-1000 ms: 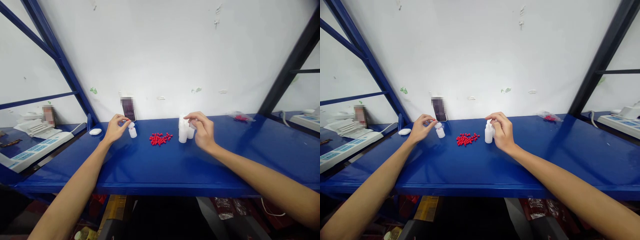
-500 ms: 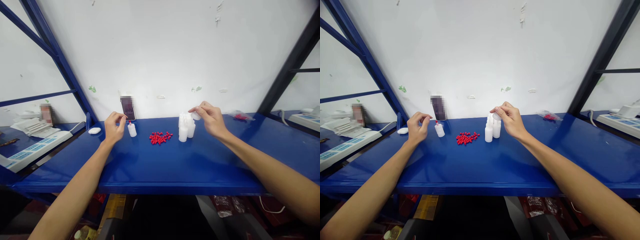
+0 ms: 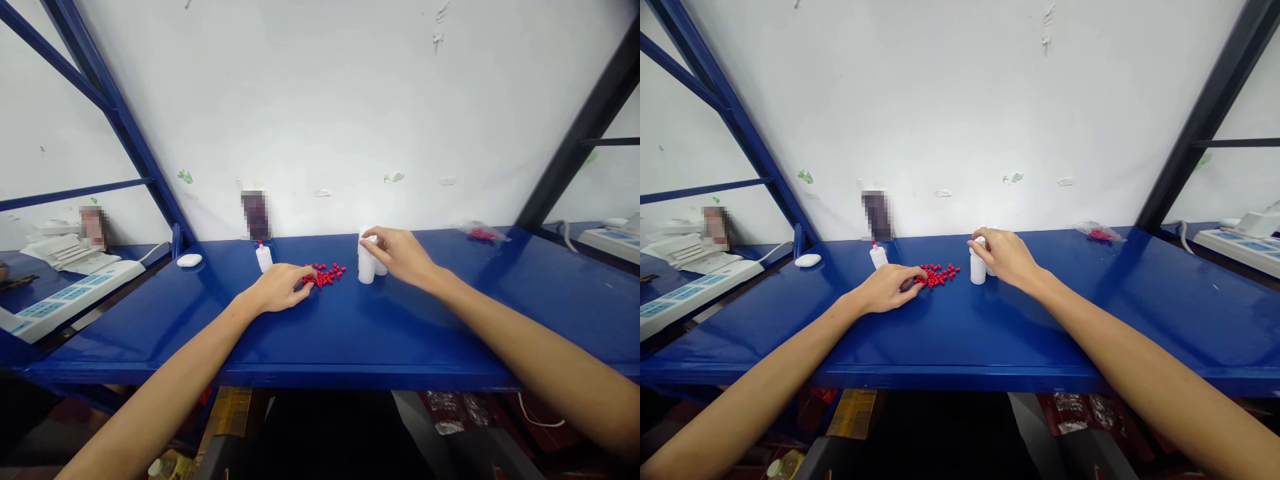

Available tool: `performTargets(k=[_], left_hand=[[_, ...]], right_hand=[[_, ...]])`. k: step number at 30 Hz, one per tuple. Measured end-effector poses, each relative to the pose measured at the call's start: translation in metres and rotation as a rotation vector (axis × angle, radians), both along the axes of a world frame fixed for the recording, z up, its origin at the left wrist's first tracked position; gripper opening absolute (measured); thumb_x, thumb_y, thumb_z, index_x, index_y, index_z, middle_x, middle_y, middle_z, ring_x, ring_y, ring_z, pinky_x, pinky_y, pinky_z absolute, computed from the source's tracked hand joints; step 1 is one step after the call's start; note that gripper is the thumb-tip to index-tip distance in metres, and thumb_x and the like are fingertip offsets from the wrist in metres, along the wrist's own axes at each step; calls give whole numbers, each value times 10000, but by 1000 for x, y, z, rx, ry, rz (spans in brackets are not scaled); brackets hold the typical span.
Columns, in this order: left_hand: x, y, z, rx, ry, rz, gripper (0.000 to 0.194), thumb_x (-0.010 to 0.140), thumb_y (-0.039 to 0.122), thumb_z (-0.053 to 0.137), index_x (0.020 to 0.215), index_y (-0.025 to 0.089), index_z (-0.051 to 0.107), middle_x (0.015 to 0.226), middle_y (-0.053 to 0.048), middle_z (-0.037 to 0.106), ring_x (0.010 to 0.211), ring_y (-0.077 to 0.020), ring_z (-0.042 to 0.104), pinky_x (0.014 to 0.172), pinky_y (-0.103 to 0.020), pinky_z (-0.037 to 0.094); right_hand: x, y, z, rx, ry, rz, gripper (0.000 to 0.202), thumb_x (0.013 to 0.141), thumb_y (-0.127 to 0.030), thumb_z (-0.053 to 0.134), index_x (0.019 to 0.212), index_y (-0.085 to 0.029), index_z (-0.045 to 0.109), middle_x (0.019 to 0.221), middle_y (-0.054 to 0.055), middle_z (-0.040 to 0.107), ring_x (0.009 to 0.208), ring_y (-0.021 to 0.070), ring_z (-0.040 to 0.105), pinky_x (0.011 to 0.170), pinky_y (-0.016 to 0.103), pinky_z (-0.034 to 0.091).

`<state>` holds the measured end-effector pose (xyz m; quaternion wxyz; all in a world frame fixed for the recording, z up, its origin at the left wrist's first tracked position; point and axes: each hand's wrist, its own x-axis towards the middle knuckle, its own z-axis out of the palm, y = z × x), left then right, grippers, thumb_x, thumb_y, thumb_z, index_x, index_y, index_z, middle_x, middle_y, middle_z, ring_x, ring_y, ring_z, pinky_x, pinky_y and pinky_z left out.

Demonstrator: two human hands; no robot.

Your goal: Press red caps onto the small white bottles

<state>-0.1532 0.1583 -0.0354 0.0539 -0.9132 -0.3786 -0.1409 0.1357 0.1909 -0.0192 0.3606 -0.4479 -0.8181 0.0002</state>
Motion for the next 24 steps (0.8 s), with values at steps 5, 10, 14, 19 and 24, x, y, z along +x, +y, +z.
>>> performTargets(k=[5, 10, 14, 19, 24], left_hand=[[0, 0, 0, -100, -14, 6, 433, 976, 319, 457, 1404, 267, 499, 1040, -35, 722, 822, -183, 670, 699, -266, 450], [0, 5, -4, -137, -6, -72, 354, 1021, 334, 396, 1294, 260, 608, 1206, -40, 699, 1035, -198, 663, 869, -286, 470], [-1, 8, -7, -139, 4, -90, 322, 1021, 313, 408, 1214, 238, 654, 1169, -30, 712, 1024, -192, 664, 873, -287, 467], [0, 7, -8, -142, -33, -94, 284, 1012, 313, 441, 1138, 231, 682, 1084, -21, 731, 967, -179, 675, 834, -273, 467], [2, 7, -9, -134, -59, -109, 262, 998, 313, 479, 1150, 234, 677, 1085, -20, 736, 915, -170, 682, 784, -258, 462]], right_hand=[[-3, -2, 0, -3, 1, -9, 352, 952, -460, 510, 1026, -159, 677, 709, 40, 645, 604, 173, 556, 619, 307, 388], [2, -4, 4, 152, 68, 27, 291, 947, -396, 508, 1051, -166, 652, 789, 47, 620, 692, 179, 565, 686, 315, 409], [10, -4, 9, 232, 13, 48, 273, 951, -413, 505, 977, -198, 670, 860, 55, 612, 804, 205, 561, 744, 334, 392], [10, -6, 5, 156, -127, -61, 350, 982, -449, 449, 1036, -213, 703, 943, 67, 608, 736, 185, 558, 634, 307, 357], [2, -6, -3, 197, -175, -31, 337, 964, -420, 503, 864, -168, 704, 833, 75, 621, 777, 210, 554, 686, 330, 351]])
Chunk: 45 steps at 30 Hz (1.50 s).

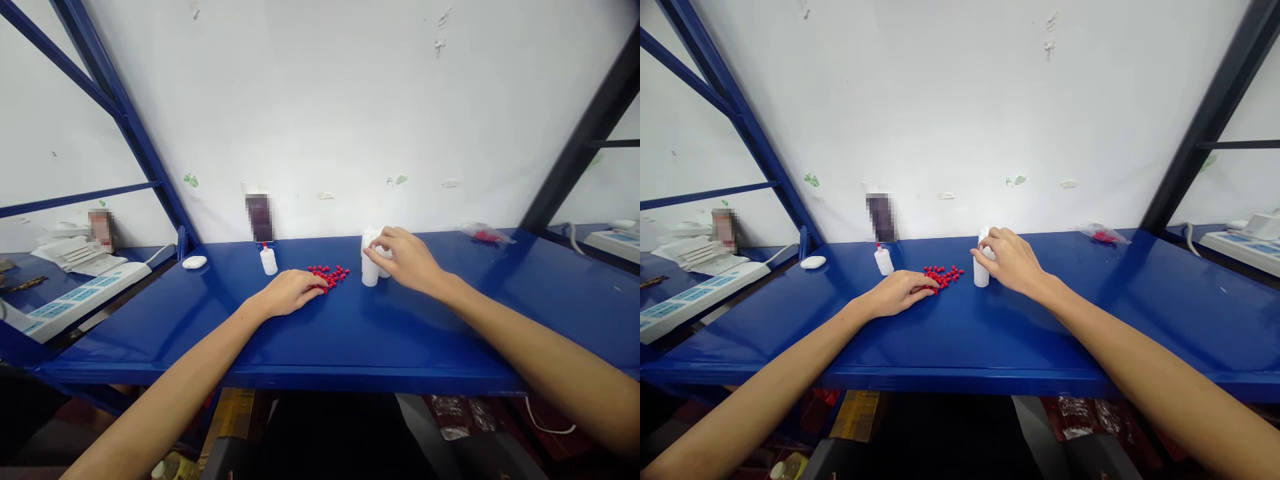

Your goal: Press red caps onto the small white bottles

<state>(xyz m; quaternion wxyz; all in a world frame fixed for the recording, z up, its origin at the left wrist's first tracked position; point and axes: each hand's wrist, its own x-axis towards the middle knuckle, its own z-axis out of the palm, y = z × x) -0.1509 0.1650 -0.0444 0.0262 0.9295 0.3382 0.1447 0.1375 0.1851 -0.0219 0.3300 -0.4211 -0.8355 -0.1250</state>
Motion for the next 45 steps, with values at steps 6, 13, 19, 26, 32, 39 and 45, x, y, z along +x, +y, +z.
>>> performTargets(k=[6, 13, 19, 26, 32, 39, 45], left_hand=[[4, -4, 2, 5, -38, -12, 207, 971, 283, 526, 1067, 218, 698, 997, -26, 738, 817, -153, 669, 734, -244, 456], [17, -13, 5, 116, -374, -11, 155, 932, 289, 587, 1002, 187, 680, 739, 2, 600, 629, -107, 516, 620, -232, 419], [51, -19, 25, 133, -725, -61, 109, 887, 262, 648, 945, 172, 668, 844, -29, 626, 688, -105, 557, 633, -238, 464], [68, -9, 39, 24, -602, -153, 79, 865, 222, 641, 914, 165, 666, 855, -32, 690, 737, -123, 602, 706, -268, 495], [74, -9, 28, -183, -743, -55, 156, 834, 295, 691, 896, 153, 672, 813, -36, 665, 710, -128, 594, 689, -271, 491], [79, -9, 26, -303, -770, -149, 161, 842, 294, 685, 875, 137, 683, 852, -45, 650, 759, -134, 595, 691, -263, 481], [80, -17, 20, -279, -799, -132, 173, 855, 298, 658, 880, 127, 664, 781, -40, 647, 699, -127, 575, 656, -257, 466]], right_hand=[[-7, -5, -2, -94, 127, 137, 289, 949, -359, 532, 760, -175, 651, 636, -5, 556, 605, 140, 487, 725, 336, 331], [-30, -25, -13, -296, 427, 378, 167, 923, -317, 537, 837, -188, 599, 864, 44, 562, 755, 167, 518, 712, 311, 402], [-47, -28, -27, -1039, 795, 819, 161, 896, -345, 522, 873, -190, 560, 785, 41, 648, 772, 195, 604, 782, 355, 464], [-49, -33, -28, -1346, 1129, 881, 387, 836, -528, 448, 750, -176, 586, 624, 52, 601, 592, 197, 556, 658, 370, 487], [-53, -33, -30, -1277, 1119, 745, 468, 832, -593, 467, 641, -181, 579, 509, 25, 543, 460, 154, 491, 498, 294, 426], [-51, -30, -31, -1098, 944, 701, 516, 805, -602, 491, 505, -183, 530, 406, 10, 490, 373, 124, 447, 430, 265, 362], [-48, -28, -29, -1134, 822, 739, 466, 804, -532, 451, 498, -186, 511, 391, 9, 479, 343, 119, 420, 407, 261, 341]])
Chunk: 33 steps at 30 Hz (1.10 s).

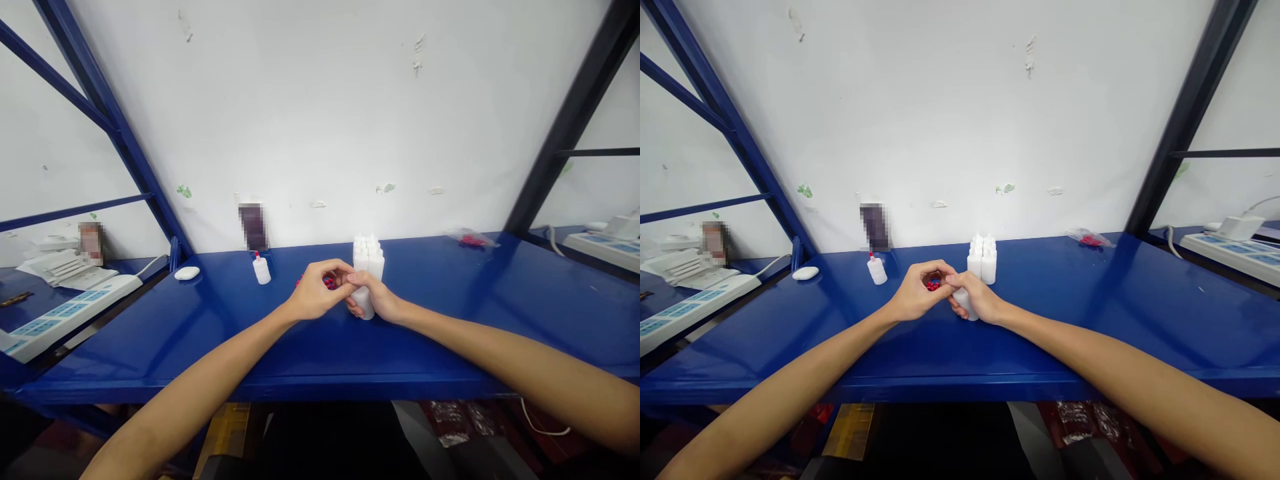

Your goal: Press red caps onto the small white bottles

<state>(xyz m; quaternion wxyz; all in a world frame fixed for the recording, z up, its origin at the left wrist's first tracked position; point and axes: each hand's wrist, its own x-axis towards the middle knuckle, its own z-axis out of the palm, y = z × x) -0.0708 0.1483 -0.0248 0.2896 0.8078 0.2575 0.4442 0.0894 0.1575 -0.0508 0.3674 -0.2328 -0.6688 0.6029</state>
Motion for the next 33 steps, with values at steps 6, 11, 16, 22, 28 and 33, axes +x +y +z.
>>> performTargets(k=[6, 11, 16, 22, 28, 33], left_hand=[[3, -3, -5, 96, 11, 40, 195, 870, 336, 652, 845, 143, 665, 710, -6, 587, 609, -93, 458, 591, -242, 390], [2, -3, -4, 110, 56, 49, 234, 859, 376, 664, 805, 148, 661, 694, -4, 548, 618, -102, 453, 580, -245, 374], [-1, -4, -2, 155, 91, 62, 211, 887, 347, 639, 817, 149, 659, 709, -2, 549, 622, -100, 473, 594, -247, 385], [-45, 19, 16, 247, 45, 284, 242, 923, 383, 587, 821, 168, 633, 796, -31, 601, 728, -142, 555, 694, -286, 471], [-126, 47, 20, 537, 597, 609, 272, 917, 437, 579, 858, 212, 721, 1146, -99, 589, 1141, -282, 478, 1012, -497, 381], [-150, 52, 6, 531, 831, 629, 328, 928, 484, 539, 900, 240, 757, 1343, -122, 496, 1272, -344, 379, 1028, -564, 358]], right_hand=[[0, 1, -2, 75, 7, 17, 454, 807, -505, 409, 497, -191, 514, 395, 12, 478, 351, 126, 417, 413, 270, 334], [1, 1, -3, 44, 25, 5, 418, 774, -493, 446, 481, -198, 494, 402, 5, 478, 344, 119, 402, 393, 265, 317], [-2, 2, -7, 77, 19, -25, 492, 829, -543, 432, 494, -188, 498, 395, 4, 469, 342, 114, 402, 388, 254, 308], [-5, 1, -2, 24, -27, -54, 553, 895, -616, 408, 548, -194, 489, 413, -18, 457, 360, 109, 404, 401, 243, 339], [-3, -4, 3, 106, -102, -72, 575, 924, -629, 402, 563, -190, 486, 447, -27, 451, 403, 102, 418, 451, 243, 357], [-3, -7, 5, 218, -159, -101, 576, 911, -637, 464, 542, -195, 448, 472, -26, 450, 432, 97, 429, 462, 244, 332]])
